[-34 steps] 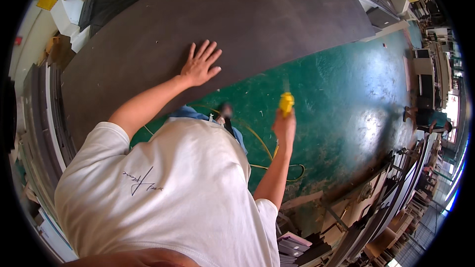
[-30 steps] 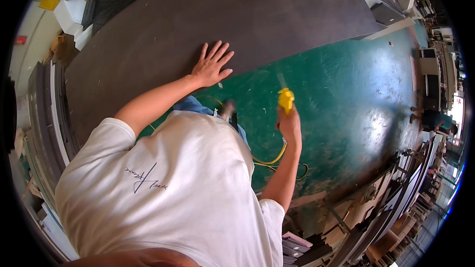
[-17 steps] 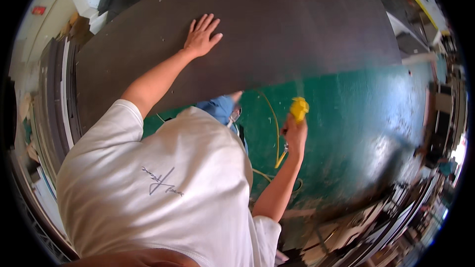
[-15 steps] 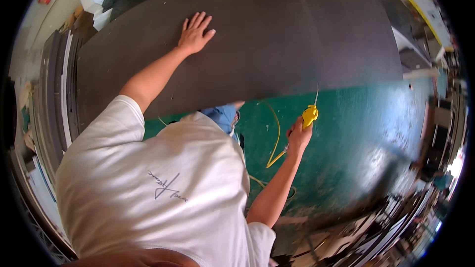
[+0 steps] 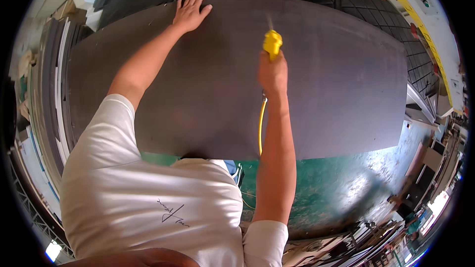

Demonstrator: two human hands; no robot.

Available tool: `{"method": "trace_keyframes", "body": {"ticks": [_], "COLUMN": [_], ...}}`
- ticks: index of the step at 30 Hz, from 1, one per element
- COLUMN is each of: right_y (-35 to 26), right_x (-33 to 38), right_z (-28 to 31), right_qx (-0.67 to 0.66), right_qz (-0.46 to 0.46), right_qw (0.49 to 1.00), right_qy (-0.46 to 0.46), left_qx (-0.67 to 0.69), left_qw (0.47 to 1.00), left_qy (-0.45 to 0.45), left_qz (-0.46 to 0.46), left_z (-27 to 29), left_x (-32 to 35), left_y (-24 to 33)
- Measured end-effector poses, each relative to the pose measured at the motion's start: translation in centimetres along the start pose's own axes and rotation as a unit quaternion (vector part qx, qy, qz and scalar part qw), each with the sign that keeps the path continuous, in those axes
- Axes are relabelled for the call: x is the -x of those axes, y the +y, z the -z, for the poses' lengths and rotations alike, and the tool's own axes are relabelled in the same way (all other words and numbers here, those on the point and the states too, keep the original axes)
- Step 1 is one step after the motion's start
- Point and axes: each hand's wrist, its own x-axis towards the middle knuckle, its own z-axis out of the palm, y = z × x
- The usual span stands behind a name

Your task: The person carries a large wooden panel and places it on a machine, then uses a yellow air blow gun to remove dust from both sides of the panel.

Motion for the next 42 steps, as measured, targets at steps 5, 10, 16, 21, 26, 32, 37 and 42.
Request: {"method": "trace_keyframes", "body": {"ticks": [5,10,16,21,26,32,37,42], "right_y": [-2.3,-0.7,-1.3,0.3,8.4,12.7,9.1,19.5], "right_x": [-4.2,-7.8,-3.2,1.5,5.6,16.7,27.5,34.3], "right_z": [4.1,15.3,16.2,17.6,20.9,23.7,26.5,31.6], "right_qx": [0.135,0.012,0.028,0.041,0.119,0.17,0.147,0.278], "right_qz": [-0.061,-0.119,-0.159,-0.165,-0.064,-0.109,-0.202,-0.02], "right_qw": [0.985,0.98,0.985,0.985,0.968,0.972,0.953,0.946], "right_qy": [-0.084,0.158,0.061,-0.007,0.211,0.121,-0.171,0.167], "left_qx": [0.03,0.05,0.064,0.046,0.065,0.071,0.06,0.107], "left_qw": [0.994,0.989,0.985,0.981,0.966,0.95,0.939,0.906], "left_qy": [0.007,0.025,0.019,0.029,0.01,-0.009,-0.016,-0.021], "left_qz": [-0.101,-0.134,-0.159,-0.184,-0.25,-0.304,-0.338,-0.41], "left_z": [0.1,-0.9,-1.3,-0.8,1.1,3.2,4.2,6.8], "left_x": [-3.4,-7.7,-9.2,-7.0,-1.8,5.5,12.0,19.2], "left_y": [8.5,17.2,20.1,21.4,26.6,30.5,34.3,41.6]}}
